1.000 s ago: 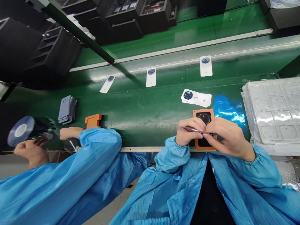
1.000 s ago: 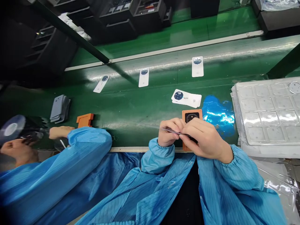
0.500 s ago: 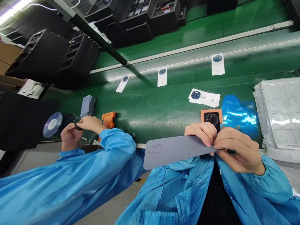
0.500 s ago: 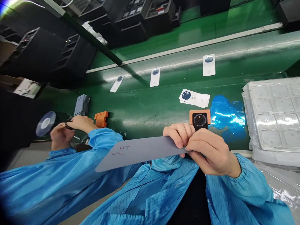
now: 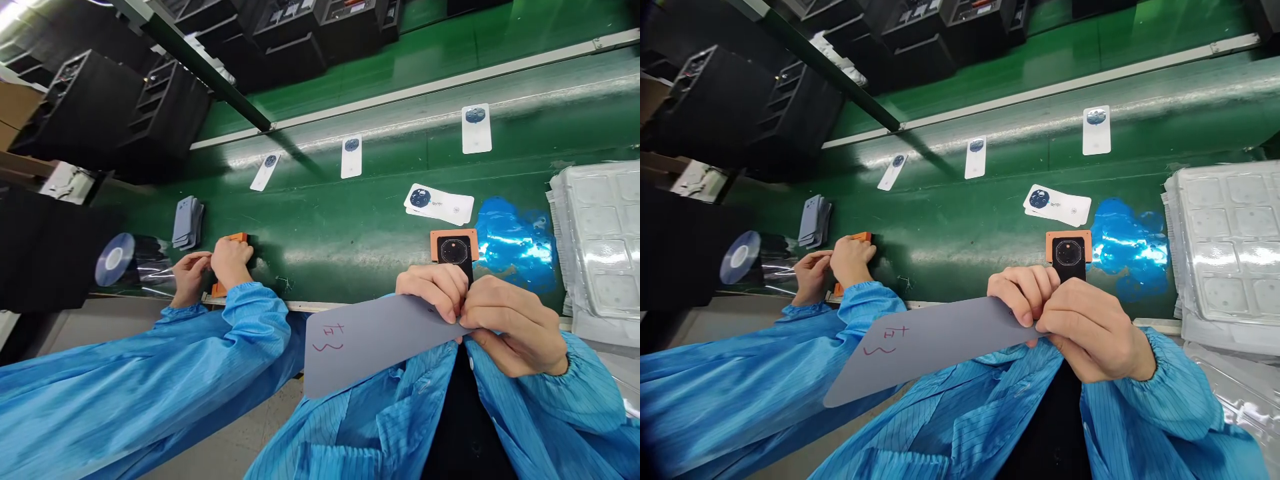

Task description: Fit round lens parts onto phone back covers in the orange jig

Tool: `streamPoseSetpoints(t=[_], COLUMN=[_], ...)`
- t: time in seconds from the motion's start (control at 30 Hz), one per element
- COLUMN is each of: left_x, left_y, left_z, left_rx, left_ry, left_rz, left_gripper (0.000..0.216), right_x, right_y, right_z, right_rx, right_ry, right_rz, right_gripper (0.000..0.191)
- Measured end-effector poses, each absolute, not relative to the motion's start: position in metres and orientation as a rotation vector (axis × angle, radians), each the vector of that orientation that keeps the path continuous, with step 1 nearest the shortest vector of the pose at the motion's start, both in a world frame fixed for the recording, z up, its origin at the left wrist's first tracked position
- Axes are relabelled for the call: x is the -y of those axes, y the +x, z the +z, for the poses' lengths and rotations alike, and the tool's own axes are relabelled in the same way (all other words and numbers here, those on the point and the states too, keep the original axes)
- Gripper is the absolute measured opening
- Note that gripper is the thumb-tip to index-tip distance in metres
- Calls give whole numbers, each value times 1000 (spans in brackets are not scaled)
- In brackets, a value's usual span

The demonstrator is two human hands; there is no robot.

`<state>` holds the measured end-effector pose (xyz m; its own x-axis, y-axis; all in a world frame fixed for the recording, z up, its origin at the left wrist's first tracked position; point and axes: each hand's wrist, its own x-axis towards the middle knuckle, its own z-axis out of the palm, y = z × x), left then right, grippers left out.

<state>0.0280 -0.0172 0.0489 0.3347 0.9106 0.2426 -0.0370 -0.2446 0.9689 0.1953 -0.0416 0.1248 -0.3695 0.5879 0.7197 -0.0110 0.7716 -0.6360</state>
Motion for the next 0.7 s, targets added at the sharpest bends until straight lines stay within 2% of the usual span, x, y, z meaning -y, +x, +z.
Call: streamPoseSetpoints(t=[0.1, 0.37, 0.57, 0.7], left_x=[17, 20, 23, 21], left_y=[29, 30, 14, 7], left_z=[45, 38, 44, 49], left_rx=[-849, -873, -884, -914], left_ry=[1645, 1722, 1775, 1770], left_rz=[1073, 1036, 1103, 1057], left_gripper=[56, 47, 90, 93], right_x=[41, 40, 38, 38], right_y=[195, 194, 195, 198], right_z=[124, 124, 119, 121], right_rx=[1855, 1848, 1845, 1818], right_ry=[-437, -452, -454, -508], right_rz=[657, 610, 640, 698], right_gripper=[32, 30, 35, 37])
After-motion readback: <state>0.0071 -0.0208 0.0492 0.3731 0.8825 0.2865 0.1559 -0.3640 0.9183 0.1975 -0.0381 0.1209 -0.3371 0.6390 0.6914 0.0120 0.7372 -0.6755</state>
